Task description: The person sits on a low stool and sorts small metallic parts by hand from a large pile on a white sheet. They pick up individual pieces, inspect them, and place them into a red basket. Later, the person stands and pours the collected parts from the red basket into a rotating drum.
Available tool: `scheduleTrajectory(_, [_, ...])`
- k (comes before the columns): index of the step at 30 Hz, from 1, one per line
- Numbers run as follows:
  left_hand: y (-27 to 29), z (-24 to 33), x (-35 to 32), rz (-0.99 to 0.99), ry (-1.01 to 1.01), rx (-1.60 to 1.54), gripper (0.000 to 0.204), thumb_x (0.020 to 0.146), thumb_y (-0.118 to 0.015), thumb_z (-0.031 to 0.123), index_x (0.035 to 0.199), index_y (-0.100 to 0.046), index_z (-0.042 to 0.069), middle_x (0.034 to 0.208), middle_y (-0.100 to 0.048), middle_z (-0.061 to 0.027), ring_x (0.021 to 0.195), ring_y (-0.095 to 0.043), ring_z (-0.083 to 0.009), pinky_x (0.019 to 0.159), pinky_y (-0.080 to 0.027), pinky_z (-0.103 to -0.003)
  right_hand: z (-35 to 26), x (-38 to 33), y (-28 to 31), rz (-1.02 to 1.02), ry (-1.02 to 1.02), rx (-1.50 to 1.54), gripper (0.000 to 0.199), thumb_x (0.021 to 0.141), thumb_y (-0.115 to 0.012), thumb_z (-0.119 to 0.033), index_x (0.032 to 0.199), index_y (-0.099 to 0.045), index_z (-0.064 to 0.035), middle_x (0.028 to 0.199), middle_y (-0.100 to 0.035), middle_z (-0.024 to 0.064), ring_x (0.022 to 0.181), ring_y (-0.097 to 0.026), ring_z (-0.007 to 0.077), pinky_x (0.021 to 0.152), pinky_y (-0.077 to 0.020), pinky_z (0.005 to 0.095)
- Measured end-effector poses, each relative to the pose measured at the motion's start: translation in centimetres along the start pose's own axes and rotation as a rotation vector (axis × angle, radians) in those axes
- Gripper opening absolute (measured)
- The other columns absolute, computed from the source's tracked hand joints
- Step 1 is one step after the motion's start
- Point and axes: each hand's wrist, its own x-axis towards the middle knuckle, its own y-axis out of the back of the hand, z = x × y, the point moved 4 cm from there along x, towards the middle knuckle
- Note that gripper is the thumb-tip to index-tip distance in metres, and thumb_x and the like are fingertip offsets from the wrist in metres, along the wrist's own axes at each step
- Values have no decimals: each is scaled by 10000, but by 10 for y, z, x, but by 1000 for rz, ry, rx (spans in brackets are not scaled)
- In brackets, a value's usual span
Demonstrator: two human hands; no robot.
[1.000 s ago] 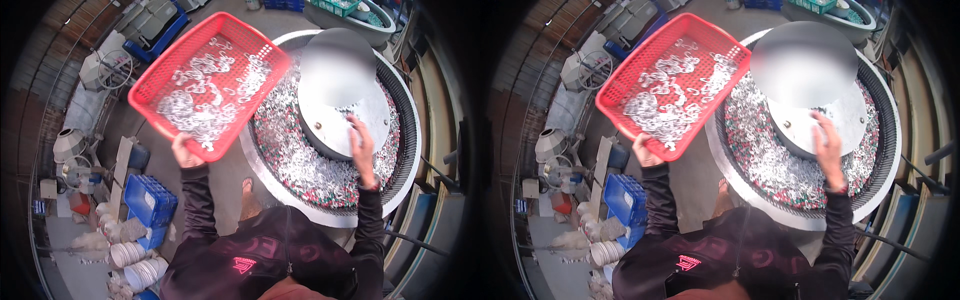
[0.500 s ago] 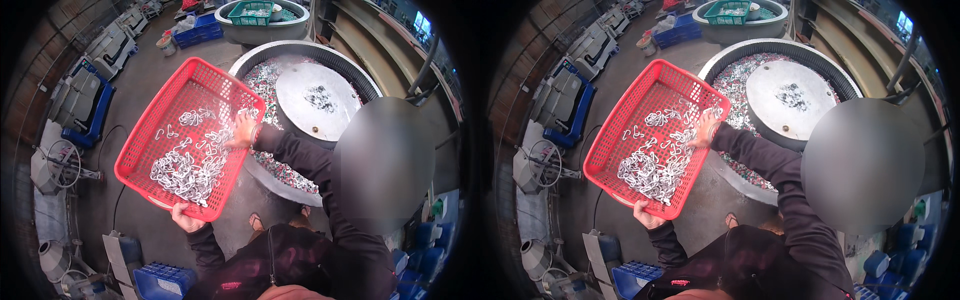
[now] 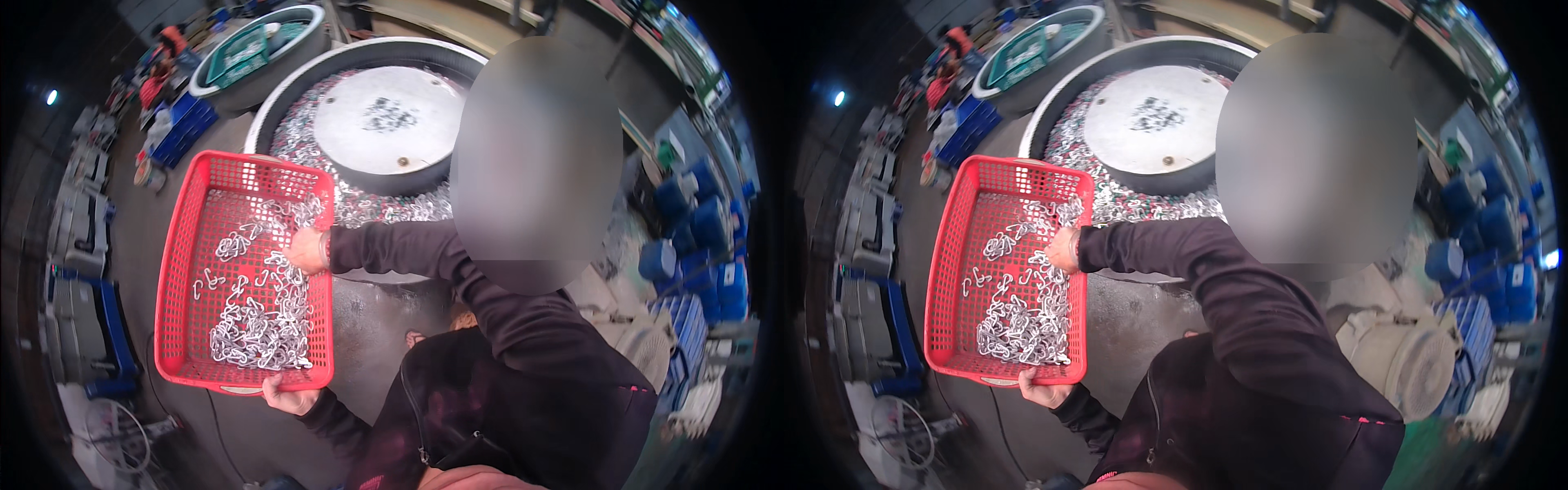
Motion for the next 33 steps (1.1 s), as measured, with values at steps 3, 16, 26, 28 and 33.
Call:
scheduleTrajectory(3, [0, 4, -3, -133, 41, -25, 521, 596, -517, 70, 1105, -516, -42, 1035, -584, -131, 957, -573, -296, 855, -472, -407, -27, -18, 11, 72, 58, -115, 140, 746, -596, -177, 715, -657, -56, 746, -661, 101, 707, -672, 270, 573, -522, 413])
scheduleTrajectory(16, [-32, 16, -42, -171, 184, 84, 585, 594, -559, 93, 1167, -487, -2, 1093, -574, -139, 991, -553, -336, 876, -463, -466, 87, -215, 161, -83, -246, 1582, 201, 847, -635, -252, 785, -585, -67, 595, -419, -78, 497, -367, 22, 427, -267, 204])
scheduleTrajectory(26, [-146, -1, -62, -319, 136, 200, 709, 648, -590, 139, 1326, -395, 72, 1266, -496, -129, 1139, -488, -338, 962, -414, -519, 333, -427, 85, 181, -859, 1027, 394, 789, -670, -396, 852, -650, -7, 622, -590, 76, 498, -553, 151, 450, -434, 283])
scheduleTrajectory(28, [-184, -9, -59, -326, 140, 240, 702, 675, -622, 180, 1333, -391, 93, 1283, -476, -110, 1165, -461, -323, 958, -409, -520, 357, -429, 51, -27, -994, 321, 740, 797, -638, -450, 1264, -419, 80, 1207, -453, 323, 1130, -490, 339, 921, -412, 430])
scheduleTrajectory(33, [-324, -67, -36, -997, 388, 268, 563, 737, -573, 197, 1281, -459, 107, 1190, -547, -112, 1060, -539, -308, 902, -451, -495, 367, -410, 45, 338, -767, 615, 833, 843, -572, -366, 1411, -168, 90, 1445, -198, 326, 1366, -219, 381, 1098, -256, 358])
